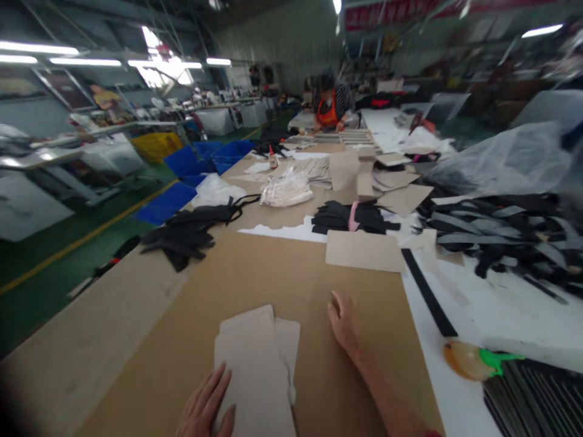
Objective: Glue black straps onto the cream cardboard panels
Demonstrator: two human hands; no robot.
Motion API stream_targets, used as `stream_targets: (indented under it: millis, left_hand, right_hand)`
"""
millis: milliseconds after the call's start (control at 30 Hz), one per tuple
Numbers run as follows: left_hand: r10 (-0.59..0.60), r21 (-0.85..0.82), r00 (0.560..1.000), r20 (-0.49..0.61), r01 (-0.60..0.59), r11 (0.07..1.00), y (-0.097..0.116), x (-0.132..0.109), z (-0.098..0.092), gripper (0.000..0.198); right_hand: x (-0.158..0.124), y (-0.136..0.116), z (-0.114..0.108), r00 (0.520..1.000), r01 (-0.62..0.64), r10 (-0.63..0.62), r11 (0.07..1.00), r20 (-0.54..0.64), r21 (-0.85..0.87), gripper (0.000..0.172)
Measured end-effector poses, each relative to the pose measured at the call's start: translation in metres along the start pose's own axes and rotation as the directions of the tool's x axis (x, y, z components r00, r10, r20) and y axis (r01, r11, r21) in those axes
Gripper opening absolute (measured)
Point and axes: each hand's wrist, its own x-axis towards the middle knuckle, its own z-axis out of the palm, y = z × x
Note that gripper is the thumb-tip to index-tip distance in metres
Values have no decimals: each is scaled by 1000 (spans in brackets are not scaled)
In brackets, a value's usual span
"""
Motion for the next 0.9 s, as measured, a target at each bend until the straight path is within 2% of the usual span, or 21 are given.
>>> stream_targets:
  millis: [67, 133, 200, 300, 433, 533, 667, 767, 833, 900]
  left_hand:
    - [-22, 8, 998, 55, 21, 1000, 7, -2, -7, 72]
    - [-41, 3, 995, 89, 41, 999, 13, -2, -12, 67]
    - [-55, -3, 993, 103, 56, 998, 16, -1, -15, 64]
    - [-65, -16, 992, 107, 67, 998, 19, 0, -17, 61]
    - [-66, -42, 993, 101, 71, 997, 21, 0, -18, 61]
    - [-71, -56, 993, 92, 76, 996, 21, -1, -17, 62]
    - [-66, -63, 993, 94, 72, 995, 21, -2, -17, 62]
    - [-64, -61, 992, 105, 71, 996, 21, -2, -18, 62]
    - [-63, -54, 991, 119, 70, 996, 21, -1, -19, 61]
    - [-63, -39, 990, 128, 68, 997, 21, -2, -19, 61]
  right_hand:
    - [-49, -39, 8, 996, 21, -31, 993, 83, 118, 40]
    - [-86, -75, 9, 991, -2, -29, 972, 131, 234, 39]
    - [-106, -104, 10, 989, -42, -1, 956, 148, 290, 40]
    - [-115, -132, 12, 986, -69, 30, 969, 165, 236, 42]
    - [-124, -149, 14, 980, -46, 25, 994, 195, 104, 41]
    - [-137, -156, 13, 987, -27, 16, 997, 162, 71, 41]
    - [-148, -162, 11, 998, -16, 7, 991, 67, 130, 41]
    - [-154, -169, 10, 999, -41, 41, 970, 7, 240, 29]
    - [-157, -174, 8, 993, -119, 106, 934, 57, 336, 21]
    - [-156, -172, 4, 962, -247, 173, 878, 209, 410, 22]
